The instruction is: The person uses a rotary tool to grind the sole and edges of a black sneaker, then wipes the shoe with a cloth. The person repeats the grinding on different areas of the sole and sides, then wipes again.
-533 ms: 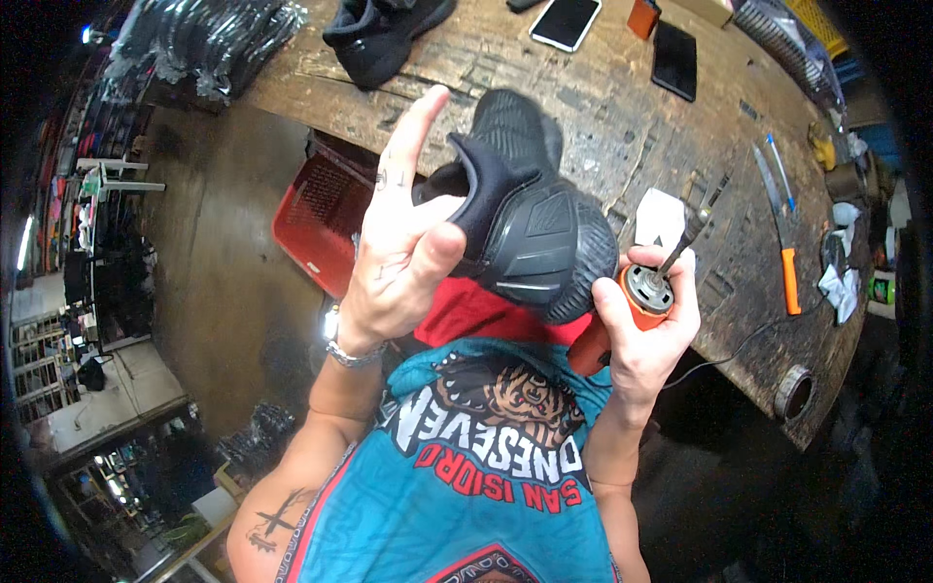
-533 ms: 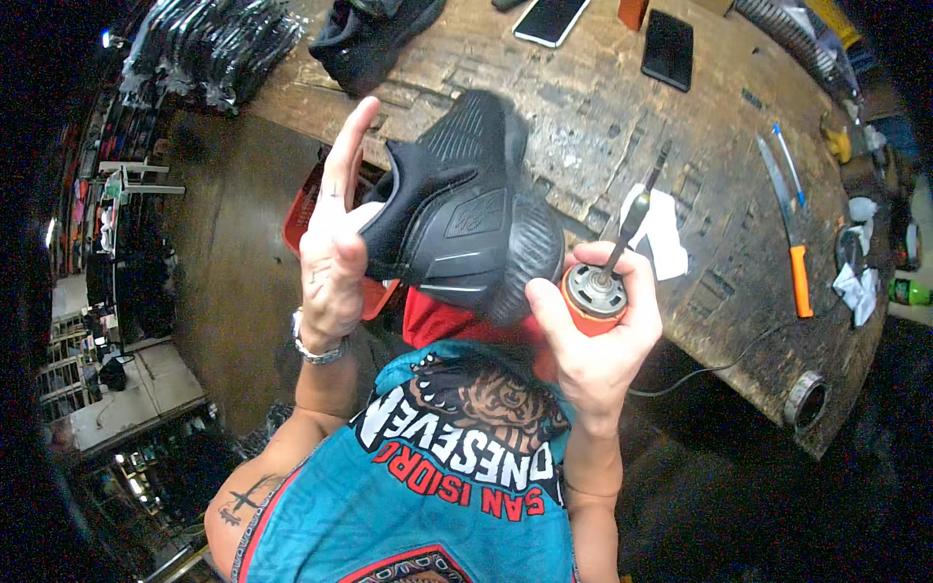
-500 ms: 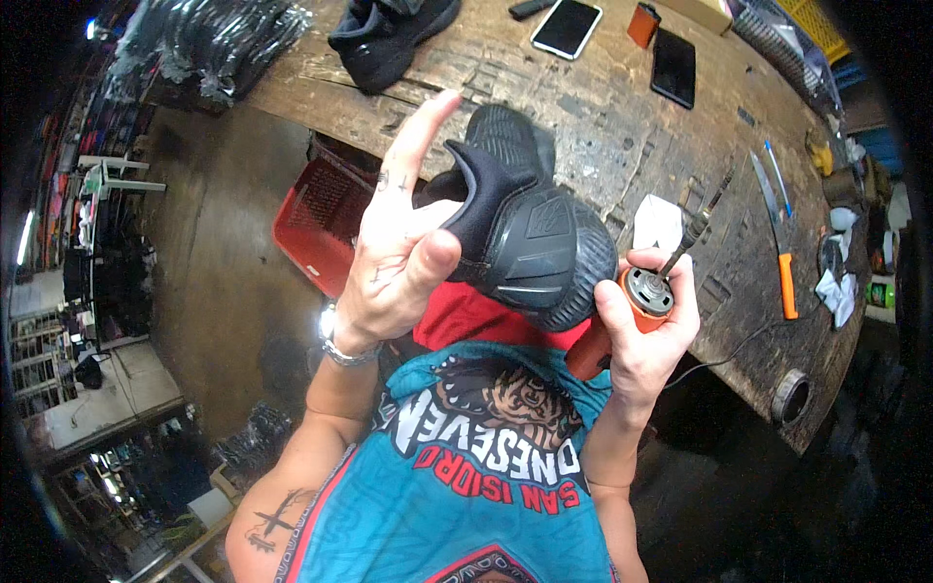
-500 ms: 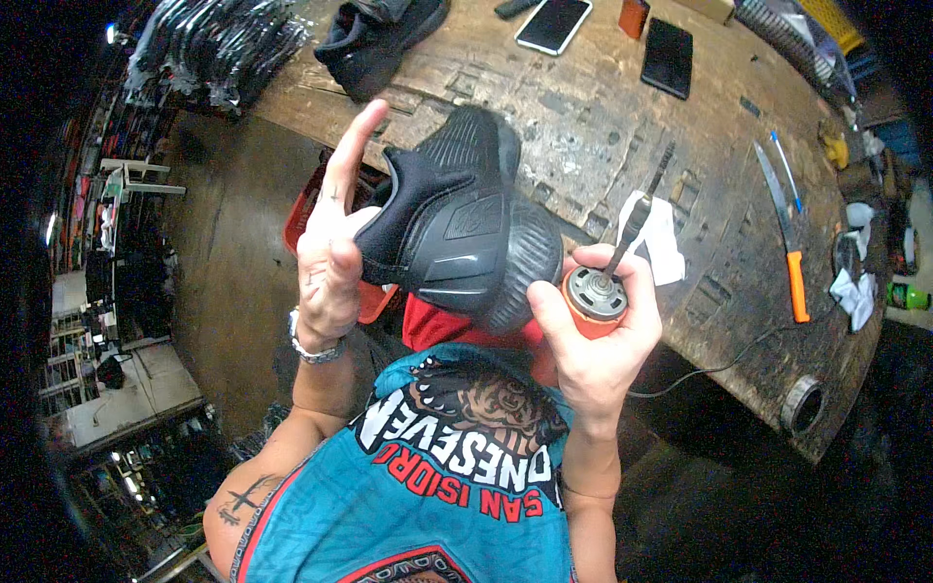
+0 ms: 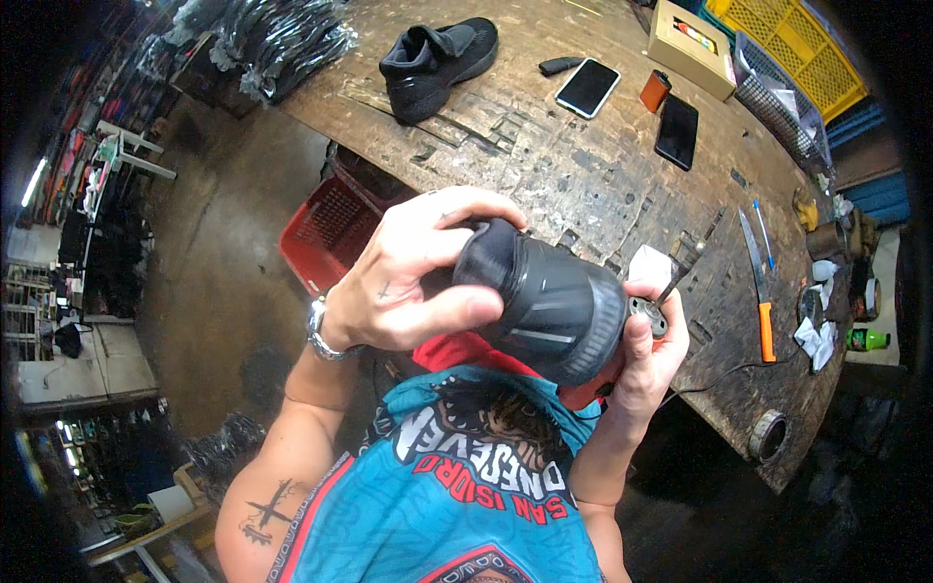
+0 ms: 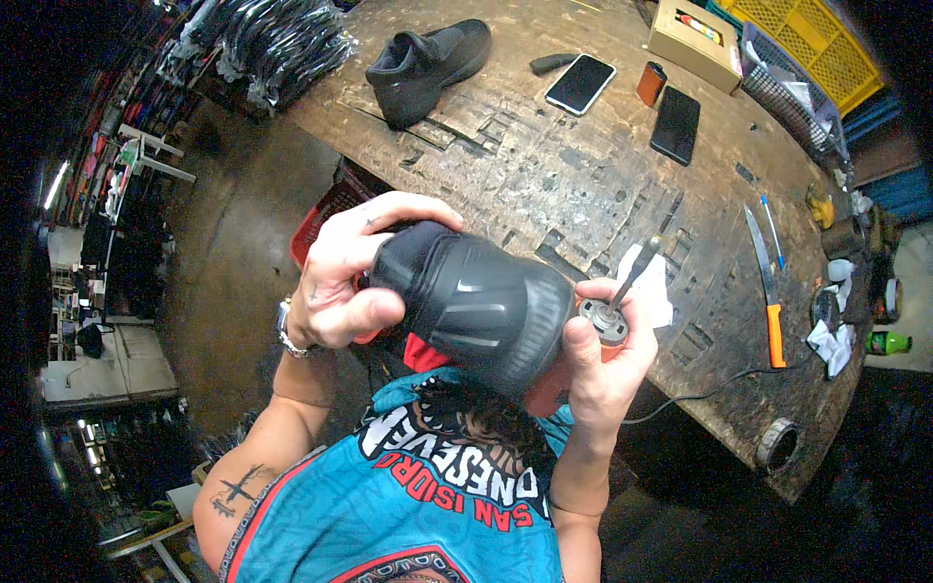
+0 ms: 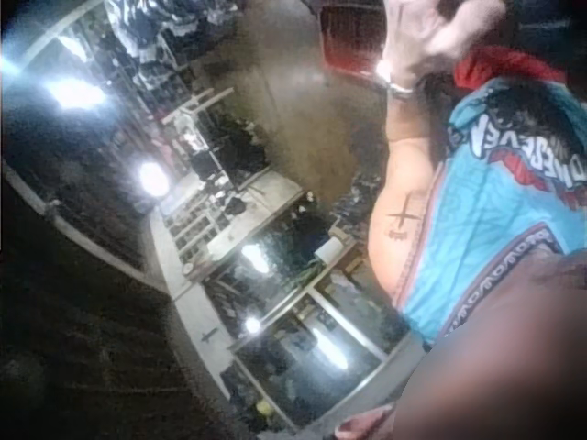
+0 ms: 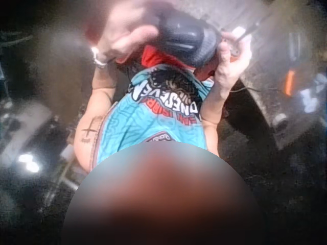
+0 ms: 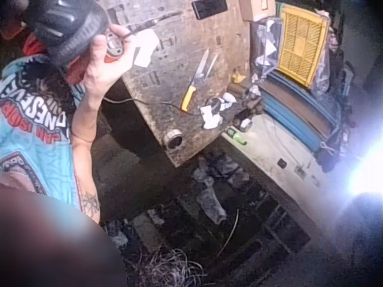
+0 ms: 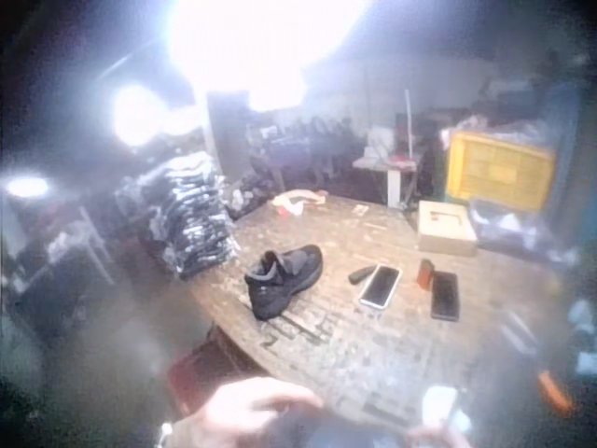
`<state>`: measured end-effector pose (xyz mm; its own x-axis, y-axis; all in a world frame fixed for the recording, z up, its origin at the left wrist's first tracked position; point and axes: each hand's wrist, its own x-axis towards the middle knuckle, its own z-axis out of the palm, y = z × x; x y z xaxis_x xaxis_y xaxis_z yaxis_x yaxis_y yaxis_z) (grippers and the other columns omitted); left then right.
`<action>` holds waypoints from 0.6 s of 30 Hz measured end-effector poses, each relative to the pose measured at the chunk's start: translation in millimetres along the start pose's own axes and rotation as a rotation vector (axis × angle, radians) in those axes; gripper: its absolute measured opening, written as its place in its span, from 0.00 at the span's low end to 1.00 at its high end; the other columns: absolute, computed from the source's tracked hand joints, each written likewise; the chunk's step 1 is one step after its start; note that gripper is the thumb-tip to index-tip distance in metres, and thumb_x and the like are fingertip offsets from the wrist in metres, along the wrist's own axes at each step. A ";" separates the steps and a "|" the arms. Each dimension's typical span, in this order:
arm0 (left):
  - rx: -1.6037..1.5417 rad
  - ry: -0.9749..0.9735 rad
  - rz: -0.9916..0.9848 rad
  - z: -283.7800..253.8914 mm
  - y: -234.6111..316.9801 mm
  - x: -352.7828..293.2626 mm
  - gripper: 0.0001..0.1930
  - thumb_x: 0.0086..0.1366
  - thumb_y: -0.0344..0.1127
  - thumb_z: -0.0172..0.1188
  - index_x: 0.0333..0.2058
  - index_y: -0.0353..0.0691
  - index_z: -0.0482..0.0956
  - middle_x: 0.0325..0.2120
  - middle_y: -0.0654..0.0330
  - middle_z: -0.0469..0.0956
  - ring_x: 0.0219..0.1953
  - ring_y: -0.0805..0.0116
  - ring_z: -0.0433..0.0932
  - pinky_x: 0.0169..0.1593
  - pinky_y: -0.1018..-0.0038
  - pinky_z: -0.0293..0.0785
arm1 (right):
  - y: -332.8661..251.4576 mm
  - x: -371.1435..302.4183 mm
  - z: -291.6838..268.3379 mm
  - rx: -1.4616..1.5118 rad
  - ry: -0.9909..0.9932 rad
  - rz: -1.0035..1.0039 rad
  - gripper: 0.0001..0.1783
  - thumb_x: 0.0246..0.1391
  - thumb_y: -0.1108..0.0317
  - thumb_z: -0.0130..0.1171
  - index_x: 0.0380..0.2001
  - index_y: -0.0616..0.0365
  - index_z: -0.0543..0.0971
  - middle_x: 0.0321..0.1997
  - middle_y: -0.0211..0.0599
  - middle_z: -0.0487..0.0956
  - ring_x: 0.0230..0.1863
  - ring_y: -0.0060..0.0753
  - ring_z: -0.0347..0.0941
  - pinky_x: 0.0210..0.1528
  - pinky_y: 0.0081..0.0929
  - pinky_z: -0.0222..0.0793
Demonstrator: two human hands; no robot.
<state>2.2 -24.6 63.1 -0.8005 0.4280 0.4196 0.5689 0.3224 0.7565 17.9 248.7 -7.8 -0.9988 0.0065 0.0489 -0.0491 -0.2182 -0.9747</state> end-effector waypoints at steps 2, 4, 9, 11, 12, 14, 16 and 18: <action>0.010 0.059 -0.131 2.7 2.3 -0.2 0.31 0.69 0.58 0.57 0.40 0.26 0.83 0.46 0.41 0.81 0.46 0.50 0.82 0.53 0.62 0.76 | 2.5 3.0 -0.6 -0.062 0.003 -0.038 0.30 0.53 0.48 0.76 0.46 0.63 0.80 0.42 0.30 0.78 0.44 0.23 0.74 0.50 0.23 0.68; 0.072 0.131 -0.185 6.8 0.7 1.7 0.26 0.75 0.51 0.52 0.36 0.27 0.81 0.35 0.52 0.83 0.37 0.64 0.81 0.44 0.70 0.76 | 3.7 3.6 0.2 -0.093 -0.025 -0.045 0.30 0.53 0.48 0.76 0.45 0.63 0.80 0.42 0.31 0.79 0.44 0.24 0.73 0.51 0.24 0.69; 0.044 0.156 -0.424 13.3 -9.4 1.0 0.16 0.74 0.41 0.57 0.32 0.33 0.80 0.20 0.48 0.71 0.24 0.47 0.72 0.29 0.59 0.64 | 5.4 0.6 7.3 -0.107 -0.029 -0.041 0.26 0.57 0.53 0.74 0.46 0.64 0.79 0.40 0.31 0.80 0.41 0.23 0.75 0.48 0.24 0.72; 0.071 0.103 -0.450 12.7 -16.9 -2.1 0.15 0.74 0.41 0.57 0.35 0.33 0.81 0.20 0.48 0.71 0.23 0.48 0.72 0.28 0.59 0.64 | 6.9 0.2 8.1 -0.046 -0.057 0.020 0.25 0.58 0.55 0.73 0.46 0.63 0.78 0.39 0.31 0.80 0.35 0.22 0.76 0.41 0.22 0.73; 0.110 0.084 -0.405 12.9 -22.3 -3.5 0.13 0.74 0.39 0.57 0.38 0.34 0.81 0.20 0.48 0.71 0.23 0.48 0.72 0.27 0.59 0.64 | 7.7 -0.1 7.7 -0.026 -0.077 0.058 0.24 0.58 0.56 0.73 0.47 0.62 0.77 0.38 0.31 0.80 0.33 0.21 0.76 0.38 0.21 0.74; 0.204 0.042 -0.294 14.7 -35.5 -6.0 0.11 0.72 0.36 0.57 0.45 0.34 0.80 0.20 0.49 0.71 0.22 0.50 0.73 0.27 0.60 0.65 | 9.8 -0.5 5.6 0.002 -0.114 0.137 0.23 0.57 0.59 0.74 0.47 0.61 0.76 0.37 0.32 0.80 0.26 0.20 0.77 0.28 0.19 0.73; 0.314 0.036 -0.187 17.6 -50.7 -9.3 0.14 0.69 0.34 0.57 0.50 0.34 0.78 0.20 0.49 0.72 0.22 0.50 0.74 0.27 0.60 0.67 | 13.0 -1.2 3.9 0.004 -0.132 0.193 0.23 0.57 0.61 0.74 0.47 0.61 0.76 0.36 0.32 0.80 0.27 0.20 0.77 0.29 0.19 0.74; 0.411 0.022 -0.101 21.2 -66.6 -13.0 0.18 0.67 0.32 0.58 0.54 0.34 0.76 0.20 0.50 0.72 0.22 0.51 0.74 0.27 0.60 0.68 | 16.4 -1.9 2.7 -0.015 -0.135 0.260 0.23 0.56 0.63 0.75 0.47 0.61 0.76 0.35 0.32 0.80 0.27 0.20 0.77 0.29 0.19 0.75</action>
<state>-21.3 -33.7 -3.4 -0.8573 0.3604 0.3676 0.5118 0.6738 0.5331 19.1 242.4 -23.3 -0.9683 -0.1781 -0.1749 0.2069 -0.1808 -0.9615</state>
